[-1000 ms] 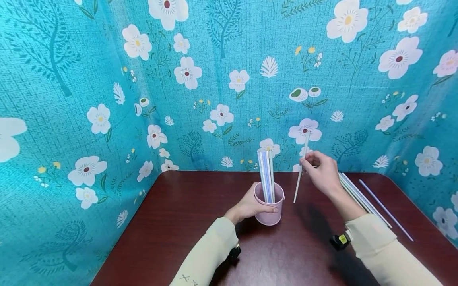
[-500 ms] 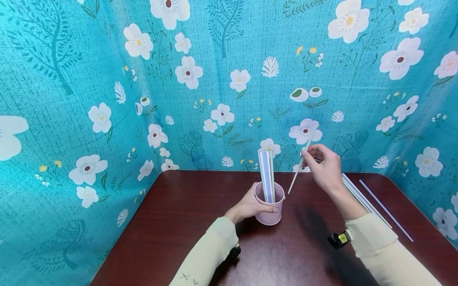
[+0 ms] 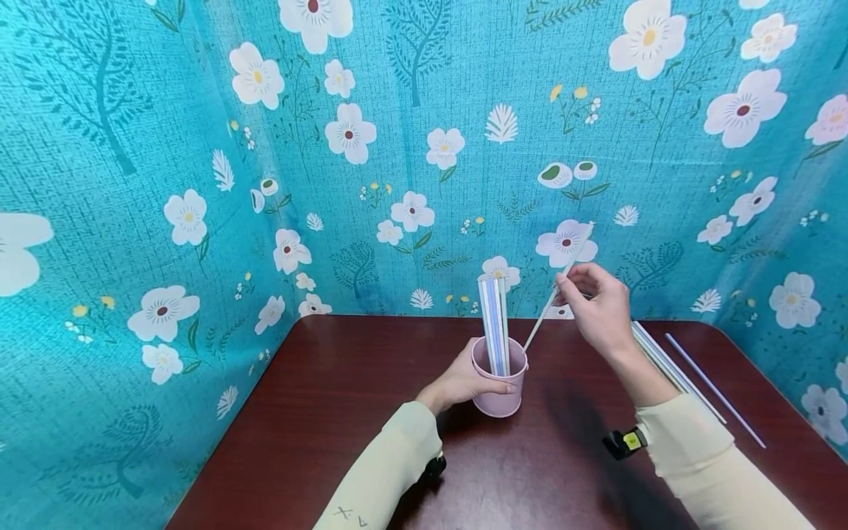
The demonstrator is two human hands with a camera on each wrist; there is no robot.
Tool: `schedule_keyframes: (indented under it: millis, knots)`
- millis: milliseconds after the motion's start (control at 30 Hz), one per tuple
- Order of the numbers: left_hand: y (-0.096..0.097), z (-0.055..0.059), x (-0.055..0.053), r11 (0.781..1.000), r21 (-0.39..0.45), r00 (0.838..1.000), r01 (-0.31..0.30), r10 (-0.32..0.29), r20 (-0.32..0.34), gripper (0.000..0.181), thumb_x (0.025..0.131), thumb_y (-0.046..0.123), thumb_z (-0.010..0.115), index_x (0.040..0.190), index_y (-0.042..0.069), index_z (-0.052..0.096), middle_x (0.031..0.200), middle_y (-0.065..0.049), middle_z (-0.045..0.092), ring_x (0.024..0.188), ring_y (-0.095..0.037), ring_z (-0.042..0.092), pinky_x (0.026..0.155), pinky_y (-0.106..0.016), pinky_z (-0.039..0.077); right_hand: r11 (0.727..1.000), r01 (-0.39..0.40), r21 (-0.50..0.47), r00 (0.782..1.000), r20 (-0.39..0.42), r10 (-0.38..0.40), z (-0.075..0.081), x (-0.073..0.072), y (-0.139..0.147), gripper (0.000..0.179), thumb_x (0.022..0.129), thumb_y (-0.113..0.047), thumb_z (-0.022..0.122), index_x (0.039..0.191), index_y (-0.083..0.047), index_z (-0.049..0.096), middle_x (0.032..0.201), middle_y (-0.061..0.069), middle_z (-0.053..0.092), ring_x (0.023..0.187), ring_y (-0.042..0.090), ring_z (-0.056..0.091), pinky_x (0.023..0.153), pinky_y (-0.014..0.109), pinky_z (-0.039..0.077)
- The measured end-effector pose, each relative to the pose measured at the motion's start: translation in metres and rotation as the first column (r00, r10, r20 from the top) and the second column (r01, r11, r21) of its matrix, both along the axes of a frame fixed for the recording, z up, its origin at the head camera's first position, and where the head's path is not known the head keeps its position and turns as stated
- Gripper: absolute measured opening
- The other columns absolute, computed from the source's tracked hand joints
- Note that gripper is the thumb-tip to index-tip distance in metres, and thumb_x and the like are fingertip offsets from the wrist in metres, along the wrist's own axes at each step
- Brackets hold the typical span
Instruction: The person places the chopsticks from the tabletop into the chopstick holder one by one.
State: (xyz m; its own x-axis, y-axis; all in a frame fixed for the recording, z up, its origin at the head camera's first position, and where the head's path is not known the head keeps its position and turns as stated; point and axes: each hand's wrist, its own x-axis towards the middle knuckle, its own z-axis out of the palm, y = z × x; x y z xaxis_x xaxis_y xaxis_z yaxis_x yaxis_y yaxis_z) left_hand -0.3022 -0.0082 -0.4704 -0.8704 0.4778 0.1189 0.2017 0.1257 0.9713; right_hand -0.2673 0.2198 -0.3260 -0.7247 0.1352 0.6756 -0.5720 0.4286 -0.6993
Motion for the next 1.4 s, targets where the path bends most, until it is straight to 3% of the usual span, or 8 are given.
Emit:
schedule_keyframes:
  millis: [233, 400, 567, 900, 1200, 1400]
  knots:
    - [0.001, 0.001, 0.001, 1.000, -0.001, 1.000, -0.004, 0.004, 0.004, 0.081, 0.073, 0.015, 0.092, 0.139, 0.023, 0.046, 0.131, 0.006, 0.057, 0.115, -0.012, 0.057, 0.101, -0.036, 0.046, 0.997, -0.001, 0.073, 1.000, -0.015, 0.002, -0.034, -0.025, 0.004, 0.014, 0.097, -0.011, 0.071, 0.096, 0.002, 0.067, 0.084, 0.017, 0.074, 0.067, 0.012, 0.071, 0.066, 0.013, 0.054]
    - [0.001, -0.001, -0.001, 1.000, -0.003, 1.000, 0.004, -0.004, 0.004, 0.081, 0.074, 0.017, 0.092, 0.140, 0.024, 0.045, 0.132, 0.006, 0.056, 0.116, -0.013, 0.056, 0.101, -0.036, 0.046, 0.988, -0.054, 0.141, 0.998, -0.009, 0.056, -0.051, -0.027, -0.003, 0.010, 0.097, -0.009, 0.071, 0.094, 0.001, 0.068, 0.084, 0.015, 0.074, 0.068, 0.025, 0.072, 0.065, 0.015, 0.055]
    - [0.001, -0.001, 0.000, 1.000, -0.007, 1.000, 0.003, -0.003, 0.007, 0.081, 0.074, 0.018, 0.092, 0.140, 0.025, 0.045, 0.131, 0.007, 0.057, 0.116, -0.014, 0.057, 0.102, -0.036, 0.045, 0.983, -0.089, 0.161, 0.996, 0.019, 0.087, -0.064, -0.027, -0.006, 0.009, 0.097, -0.009, 0.070, 0.094, 0.000, 0.068, 0.082, 0.012, 0.074, 0.066, 0.030, 0.072, 0.064, 0.017, 0.054]
    - [0.000, -0.002, -0.001, 1.000, -0.006, 1.000, -0.015, 0.016, 0.018, 0.082, 0.073, 0.017, 0.094, 0.139, 0.025, 0.045, 0.129, 0.007, 0.058, 0.113, -0.011, 0.059, 0.101, -0.036, 0.047, 0.983, -0.132, 0.130, 0.989, 0.091, 0.120, -0.075, -0.031, -0.006, 0.011, 0.097, -0.009, 0.070, 0.095, 0.001, 0.069, 0.077, 0.017, 0.073, 0.063, 0.021, 0.071, 0.061, 0.017, 0.052]
    - [0.000, 0.000, 0.000, 1.000, -0.011, 0.999, -0.021, 0.021, 0.025, 0.081, 0.072, 0.017, 0.094, 0.138, 0.023, 0.046, 0.128, 0.007, 0.058, 0.113, -0.012, 0.058, 0.102, -0.037, 0.046, 0.976, -0.207, 0.071, 0.970, 0.148, 0.195, -0.071, -0.021, -0.015, 0.012, 0.098, 0.003, 0.065, 0.096, 0.015, 0.064, 0.081, 0.027, 0.071, 0.066, 0.043, 0.071, 0.060, 0.021, 0.056]
    - [0.000, 0.001, 0.001, 1.000, -0.007, 1.000, -0.001, 0.001, 0.020, 0.082, 0.073, 0.017, 0.093, 0.140, 0.023, 0.046, 0.134, -0.001, 0.058, 0.114, -0.012, 0.059, 0.103, -0.037, 0.046, 0.979, -0.183, 0.096, 0.970, 0.177, 0.164, -0.081, -0.028, -0.012, 0.013, 0.099, -0.007, 0.067, 0.095, 0.006, 0.067, 0.076, 0.018, 0.072, 0.065, 0.034, 0.072, 0.056, 0.020, 0.052]
